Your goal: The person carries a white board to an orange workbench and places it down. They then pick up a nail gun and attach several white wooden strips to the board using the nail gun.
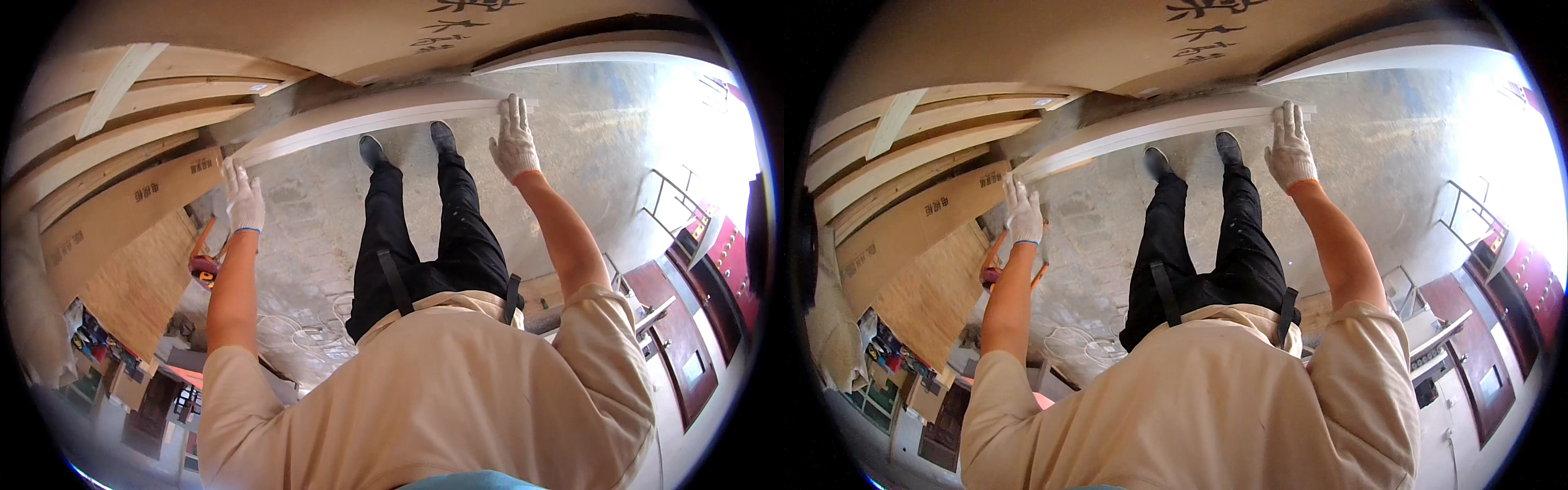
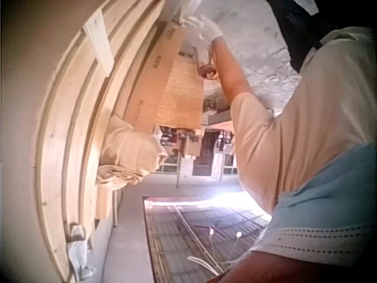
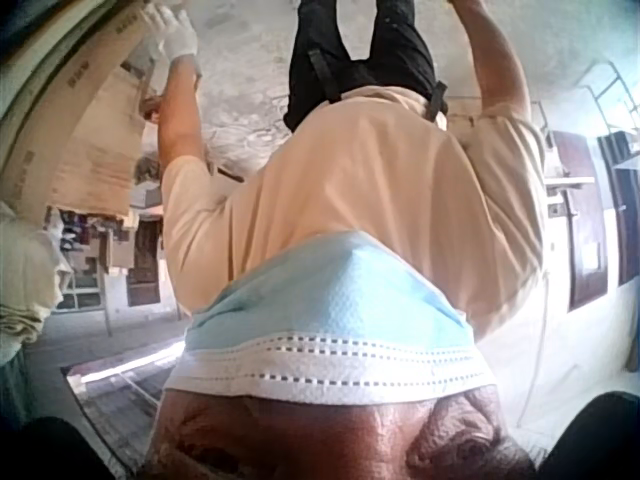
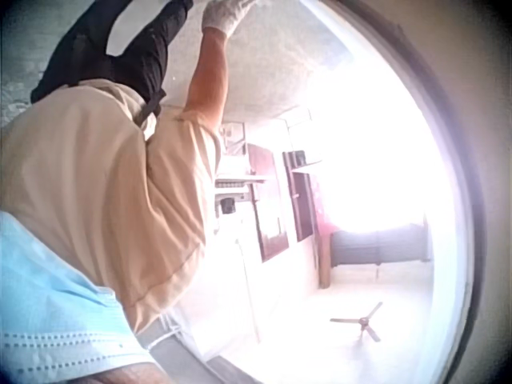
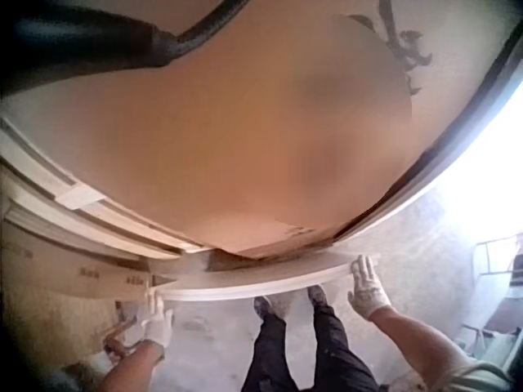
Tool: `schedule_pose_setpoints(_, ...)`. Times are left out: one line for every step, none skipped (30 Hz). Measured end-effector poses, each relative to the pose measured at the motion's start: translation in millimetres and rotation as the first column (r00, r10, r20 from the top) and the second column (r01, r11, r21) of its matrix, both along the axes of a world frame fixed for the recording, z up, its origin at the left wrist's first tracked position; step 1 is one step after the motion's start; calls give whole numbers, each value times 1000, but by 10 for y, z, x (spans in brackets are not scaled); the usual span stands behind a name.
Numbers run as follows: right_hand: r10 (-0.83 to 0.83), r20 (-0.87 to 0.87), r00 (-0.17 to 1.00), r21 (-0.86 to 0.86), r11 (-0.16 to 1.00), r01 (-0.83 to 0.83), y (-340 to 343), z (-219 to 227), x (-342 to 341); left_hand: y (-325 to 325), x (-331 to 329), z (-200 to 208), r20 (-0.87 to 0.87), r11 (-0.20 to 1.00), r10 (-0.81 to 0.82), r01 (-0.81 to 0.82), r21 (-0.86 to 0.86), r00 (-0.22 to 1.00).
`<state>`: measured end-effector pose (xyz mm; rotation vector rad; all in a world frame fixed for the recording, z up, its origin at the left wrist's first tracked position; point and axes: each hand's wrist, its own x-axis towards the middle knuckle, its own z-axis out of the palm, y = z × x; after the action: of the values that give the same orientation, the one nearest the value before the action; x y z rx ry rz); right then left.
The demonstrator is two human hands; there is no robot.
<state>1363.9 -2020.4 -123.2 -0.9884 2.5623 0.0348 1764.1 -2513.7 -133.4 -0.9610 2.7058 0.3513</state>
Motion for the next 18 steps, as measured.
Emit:
schedule_pose_setpoints(-15,10,1000,-14,1000,15,-4,24,-5,-16,-11,5,1,1000,-4,4,-1,1000)
schedule_pose_setpoints(39,-32,999,26,999,-38,-14,43,16,-38,-17,26,1,1000,-13,13,-3,1000)
schedule_pose_setpoints(89,-77,993,74,994,-84,-11,43,36,-37,-22,23,49,999,-31,32,-32,998)
schedule_pose_setpoints(132,-133,982,129,985,-115,8,56,8,-34,-68,28,82,996,-57,62,-60,995)
schedule_pose_setpoints(126,-171,977,181,979,-95,-9,30,2,-42,-65,18,140,997,-50,58,-53,989)
schedule_pose_setpoints(238,-223,945,266,948,-176,15,15,-35,-71,18,-54,181,998,-39,48,-46,983)
schedule_pose_setpoints(318,-306,897,318,922,-219,-68,11,-97,-136,289,-238,355,955,-138,219,-199,924)
schedule_pose_setpoints(415,-267,870,545,809,-219,-240,289,-61,-35,39,-137,163,999,20,-12,-50,986)
schedule_pose_setpoints(365,-194,911,442,861,-251,-265,334,-129,-152,228,-299,242,973,-108,153,-175,964)
schedule_pose_setpoints(382,-69,922,466,829,-309,-281,347,-207,-67,41,-293,118,995,-11,23,-101,993)
schedule_pose_setpoints(0,-27,1000,194,981,6,-58,114,-37,-13,-146,-136,49,999,49,-49,-1,998)
schedule_pose_setpoints(-44,1,999,133,990,44,-86,165,-73,18,-257,-60,67,998,52,-50,-25,996)
schedule_pose_setpoints(-60,-15,998,105,993,62,-86,170,-66,50,-389,9,89,998,52,-48,-46,995)
schedule_pose_setpoints(-71,-31,997,79,994,73,-103,164,-89,95,-505,64,69,999,47,-47,-12,996)
schedule_pose_setpoints(-75,-39,996,64,995,77,-135,166,-129,156,-626,127,53,999,42,-43,24,998)
schedule_pose_setpoints(-80,-36,996,53,995,82,-174,172,-135,203,-701,179,48,997,34,-36,62,998)
schedule_pose_setpoints(-83,-33,996,44,995,85,-200,175,-195,271,-817,193,27,997,10,-12,81,1000)
schedule_pose_setpoints(-98,-25,995,39,994,99,-240,171,-243,309,-868,132,14,995,-15,14,96,1000)
